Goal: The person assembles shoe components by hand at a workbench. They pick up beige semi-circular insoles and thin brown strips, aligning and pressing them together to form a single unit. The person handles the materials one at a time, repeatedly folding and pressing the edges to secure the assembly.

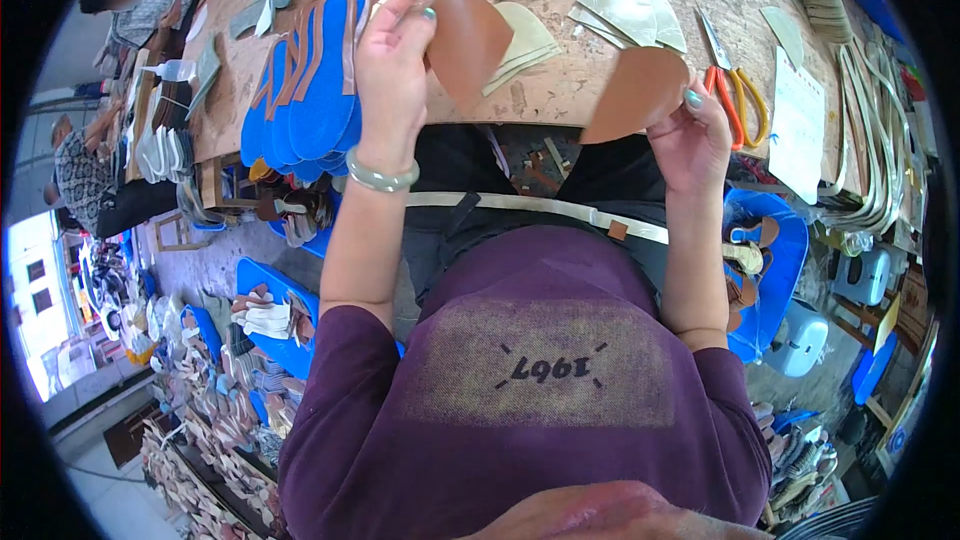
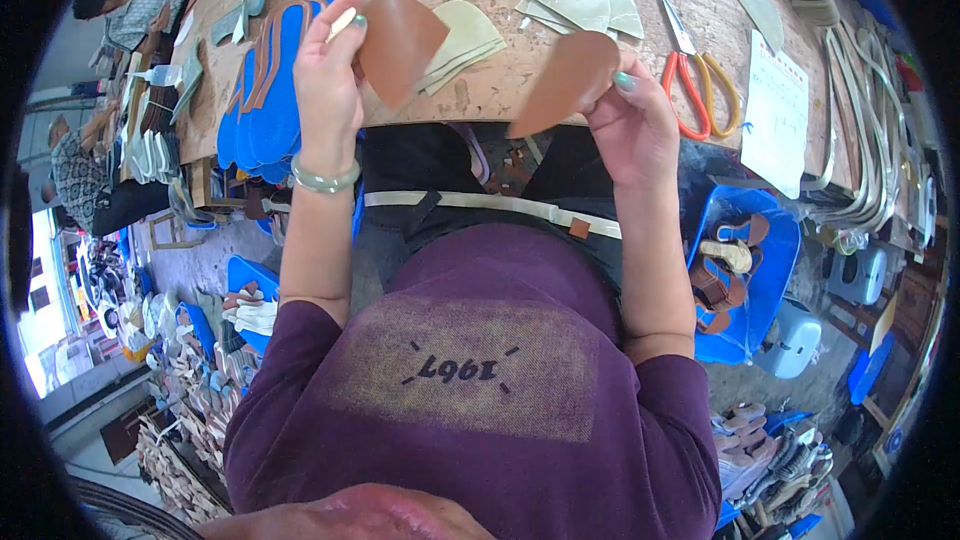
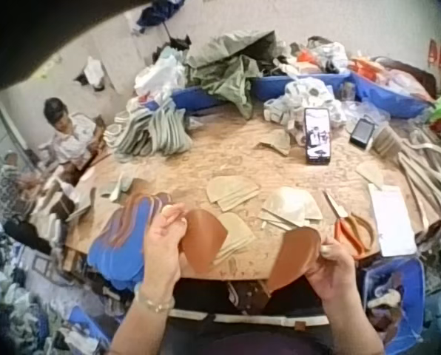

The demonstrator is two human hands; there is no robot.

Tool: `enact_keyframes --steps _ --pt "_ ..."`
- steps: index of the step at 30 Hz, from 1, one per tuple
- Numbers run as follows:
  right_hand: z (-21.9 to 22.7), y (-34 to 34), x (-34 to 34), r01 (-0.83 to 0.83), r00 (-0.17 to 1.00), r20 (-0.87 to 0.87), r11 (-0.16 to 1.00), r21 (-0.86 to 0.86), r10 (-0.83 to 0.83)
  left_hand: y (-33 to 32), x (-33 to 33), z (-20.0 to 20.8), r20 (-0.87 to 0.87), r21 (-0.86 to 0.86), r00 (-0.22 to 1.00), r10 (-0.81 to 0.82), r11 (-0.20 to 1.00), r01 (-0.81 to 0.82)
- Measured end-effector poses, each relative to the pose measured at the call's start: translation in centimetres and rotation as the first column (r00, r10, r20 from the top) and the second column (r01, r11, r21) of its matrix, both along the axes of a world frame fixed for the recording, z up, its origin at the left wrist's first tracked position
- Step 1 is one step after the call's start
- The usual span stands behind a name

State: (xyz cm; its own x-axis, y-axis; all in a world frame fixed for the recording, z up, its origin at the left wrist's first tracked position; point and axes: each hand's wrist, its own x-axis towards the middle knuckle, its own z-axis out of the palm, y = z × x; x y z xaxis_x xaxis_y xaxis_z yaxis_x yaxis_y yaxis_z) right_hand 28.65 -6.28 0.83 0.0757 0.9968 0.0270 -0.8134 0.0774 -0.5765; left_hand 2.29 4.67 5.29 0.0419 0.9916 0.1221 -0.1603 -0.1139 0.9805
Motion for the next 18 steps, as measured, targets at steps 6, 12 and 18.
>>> enact_keyframes --steps 6,12,18 --pt "-0.2 -0.7 1.0 0.075 0.997 0.024 0.996 -0.038 -0.074 6.2 -0.8 3.1 -0.846 0.137 0.526 0.090 0.989 0.050" --pt "-0.3 -1.9 2.3 0.109 0.993 0.049 0.993 -0.038 -0.107 10.5 -0.3 4.6 -0.858 -0.141 0.426 -0.287 0.929 0.342" --pt "-0.3 -2.4 2.6 0.092 0.995 0.041 0.995 -0.031 -0.090 14.0 1.1 5.9 -0.979 -0.017 -0.161 0.127 0.732 0.681"
